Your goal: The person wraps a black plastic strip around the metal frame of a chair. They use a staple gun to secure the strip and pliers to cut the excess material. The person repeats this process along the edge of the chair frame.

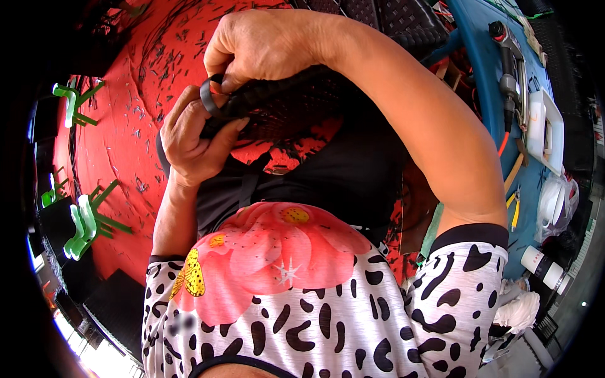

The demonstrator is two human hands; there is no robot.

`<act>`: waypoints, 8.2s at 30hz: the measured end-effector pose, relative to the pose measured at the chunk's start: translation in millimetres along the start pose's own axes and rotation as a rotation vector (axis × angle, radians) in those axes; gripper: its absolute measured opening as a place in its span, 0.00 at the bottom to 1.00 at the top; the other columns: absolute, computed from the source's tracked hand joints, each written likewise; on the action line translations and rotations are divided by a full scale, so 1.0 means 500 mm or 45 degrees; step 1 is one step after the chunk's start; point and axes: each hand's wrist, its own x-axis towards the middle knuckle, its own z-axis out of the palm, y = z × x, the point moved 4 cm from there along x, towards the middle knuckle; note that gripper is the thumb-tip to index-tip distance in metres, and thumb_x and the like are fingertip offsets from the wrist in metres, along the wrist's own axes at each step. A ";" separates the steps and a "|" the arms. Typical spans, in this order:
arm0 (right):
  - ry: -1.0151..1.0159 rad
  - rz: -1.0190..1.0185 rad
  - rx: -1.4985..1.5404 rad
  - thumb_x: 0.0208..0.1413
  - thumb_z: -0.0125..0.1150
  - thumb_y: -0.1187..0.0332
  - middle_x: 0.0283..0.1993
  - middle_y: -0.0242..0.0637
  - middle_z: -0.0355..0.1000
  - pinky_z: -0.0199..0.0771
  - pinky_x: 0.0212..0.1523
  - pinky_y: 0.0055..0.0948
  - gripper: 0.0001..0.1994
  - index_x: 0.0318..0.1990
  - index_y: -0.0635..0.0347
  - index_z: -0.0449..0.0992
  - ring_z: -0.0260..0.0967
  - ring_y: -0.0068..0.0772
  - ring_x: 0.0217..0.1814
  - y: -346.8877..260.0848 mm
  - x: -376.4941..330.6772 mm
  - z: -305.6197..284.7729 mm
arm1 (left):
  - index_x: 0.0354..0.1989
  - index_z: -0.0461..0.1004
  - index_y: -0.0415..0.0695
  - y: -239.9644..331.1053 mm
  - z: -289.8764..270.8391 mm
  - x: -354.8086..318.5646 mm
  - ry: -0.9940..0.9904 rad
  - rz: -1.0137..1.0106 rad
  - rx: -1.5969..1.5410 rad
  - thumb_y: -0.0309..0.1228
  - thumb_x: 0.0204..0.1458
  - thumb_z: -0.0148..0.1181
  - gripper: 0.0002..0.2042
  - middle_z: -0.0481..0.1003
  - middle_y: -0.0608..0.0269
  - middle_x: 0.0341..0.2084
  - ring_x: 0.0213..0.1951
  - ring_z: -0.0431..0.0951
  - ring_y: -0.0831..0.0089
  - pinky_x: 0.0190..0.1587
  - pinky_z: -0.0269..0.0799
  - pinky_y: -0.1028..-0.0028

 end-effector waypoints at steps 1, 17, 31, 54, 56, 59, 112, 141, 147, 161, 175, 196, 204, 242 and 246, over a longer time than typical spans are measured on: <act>0.151 -0.057 -0.094 0.49 0.58 0.76 0.27 0.37 0.75 0.68 0.32 0.24 0.06 0.33 0.69 0.77 0.69 0.22 0.28 -0.008 -0.007 0.000 | 0.29 0.73 0.37 0.000 -0.001 -0.002 0.002 -0.004 0.001 0.24 0.32 0.70 0.15 0.68 0.58 0.20 0.19 0.69 0.64 0.20 0.65 0.70; 0.983 -0.714 -1.299 0.42 0.58 0.68 0.32 0.33 0.69 0.68 0.40 0.35 0.06 0.27 0.59 0.72 0.69 0.34 0.37 -0.030 -0.111 0.118 | 0.28 0.72 0.38 -0.004 -0.001 0.001 -0.012 0.055 0.002 0.26 0.30 0.71 0.16 0.67 0.59 0.20 0.18 0.68 0.65 0.18 0.63 0.70; 1.097 -0.037 0.581 0.54 0.56 0.43 0.33 0.41 0.71 0.71 0.33 0.24 0.28 0.34 0.67 0.73 0.72 0.33 0.30 0.025 -0.259 0.185 | 0.30 0.73 0.36 -0.002 0.006 -0.002 -0.025 0.013 -0.026 0.21 0.31 0.69 0.14 0.69 0.58 0.19 0.19 0.71 0.65 0.21 0.66 0.72; 0.709 0.534 0.830 0.62 0.50 0.62 0.20 0.21 0.53 0.45 0.18 0.14 0.14 0.26 0.57 0.64 0.45 0.10 0.18 -0.036 -0.165 0.110 | 0.33 0.73 0.35 0.001 0.008 0.000 -0.045 0.056 -0.035 0.21 0.35 0.70 0.15 0.71 0.56 0.21 0.20 0.72 0.66 0.22 0.66 0.74; 0.664 0.438 0.353 0.63 0.50 0.61 0.20 0.20 0.53 0.44 0.18 0.14 0.15 0.26 0.58 0.64 0.44 0.10 0.18 -0.030 -0.169 0.092 | 0.33 0.73 0.34 0.000 0.006 -0.002 -0.074 0.033 -0.016 0.20 0.35 0.70 0.15 0.71 0.56 0.20 0.20 0.72 0.66 0.22 0.66 0.73; 0.648 0.298 -0.126 0.59 0.53 0.66 0.18 0.39 0.61 0.61 0.23 0.31 0.13 0.26 0.66 0.67 0.61 0.31 0.20 -0.026 -0.171 0.080 | 0.33 0.73 0.34 0.003 0.001 -0.004 -0.089 0.027 0.002 0.20 0.35 0.70 0.15 0.70 0.56 0.20 0.21 0.72 0.67 0.22 0.66 0.74; 1.145 -0.158 -0.944 0.50 0.62 0.71 0.23 0.40 0.66 0.67 0.22 0.34 0.10 0.26 0.60 0.65 0.67 0.44 0.23 0.026 -0.191 0.168 | 0.30 0.73 0.37 0.016 0.008 0.018 -0.331 -0.319 -0.134 0.25 0.39 0.64 0.09 0.70 0.57 0.20 0.22 0.72 0.61 0.25 0.68 0.70; 1.041 0.107 -0.206 0.42 0.69 0.78 0.29 0.30 0.66 0.61 0.25 0.19 0.08 0.29 0.66 0.74 0.62 0.19 0.24 -0.020 -0.223 0.125 | 0.29 0.75 0.37 0.013 0.026 0.036 -0.276 -0.310 -0.324 0.24 0.44 0.62 0.05 0.72 0.55 0.21 0.26 0.74 0.60 0.29 0.69 0.69; 0.886 0.299 -1.086 0.38 0.69 0.74 0.26 0.39 0.63 0.65 0.27 0.38 0.09 0.26 0.61 0.73 0.65 0.43 0.26 -0.030 -0.235 0.138 | 0.34 0.74 0.32 0.016 0.023 0.033 -0.344 -0.256 -0.288 0.22 0.49 0.57 0.06 0.71 0.59 0.23 0.27 0.71 0.71 0.32 0.65 0.76; 1.303 -0.519 0.832 0.54 0.58 0.80 0.30 0.41 0.73 0.72 0.24 0.19 0.07 0.40 0.69 0.71 0.73 0.26 0.26 0.023 -0.189 0.157 | 0.34 0.74 0.33 0.011 0.030 0.033 -0.323 -0.301 -0.342 0.21 0.48 0.58 0.06 0.71 0.59 0.24 0.26 0.71 0.71 0.31 0.65 0.75; 1.473 -0.505 0.544 0.54 0.58 0.80 0.37 0.41 0.72 0.78 0.27 0.22 0.08 0.41 0.68 0.69 0.76 0.32 0.31 0.034 -0.179 0.170 | 0.33 0.73 0.34 0.007 0.022 0.027 -0.301 -0.243 -0.325 0.20 0.45 0.59 0.07 0.69 0.56 0.22 0.24 0.71 0.66 0.28 0.65 0.72; 1.436 -0.132 -0.932 0.37 0.68 0.82 0.25 0.39 0.69 0.69 0.22 0.28 0.12 0.32 0.66 0.73 0.69 0.35 0.22 -0.026 -0.149 0.182 | 0.31 0.72 0.39 0.025 0.020 0.015 -0.190 -0.170 0.045 0.21 0.31 0.65 0.14 0.68 0.57 0.21 0.23 0.72 0.59 0.25 0.68 0.68; 1.110 0.007 -0.825 0.38 0.67 0.82 0.26 0.39 0.68 0.68 0.23 0.27 0.12 0.33 0.64 0.74 0.68 0.34 0.22 -0.056 -0.161 0.151 | 0.25 0.70 0.42 0.036 0.019 0.017 -0.138 -0.137 0.289 0.26 0.30 0.67 0.13 0.66 0.60 0.19 0.21 0.70 0.60 0.22 0.67 0.65; 0.166 0.470 -0.069 0.48 0.58 0.76 0.30 0.36 0.73 0.70 0.31 0.25 0.10 0.39 0.70 0.73 0.69 0.24 0.30 0.071 -0.014 -0.039 | 0.23 0.69 0.41 0.029 0.021 0.017 -0.156 -0.148 0.250 0.22 0.27 0.68 0.14 0.66 0.60 0.18 0.19 0.69 0.62 0.20 0.65 0.68; 0.516 0.416 0.177 0.44 0.56 0.79 0.28 0.37 0.71 0.71 0.28 0.24 0.11 0.38 0.71 0.71 0.69 0.25 0.28 0.115 -0.021 -0.067 | 0.23 0.69 0.41 0.029 0.022 0.018 -0.142 -0.146 0.228 0.22 0.27 0.68 0.14 0.66 0.60 0.17 0.19 0.69 0.62 0.20 0.65 0.68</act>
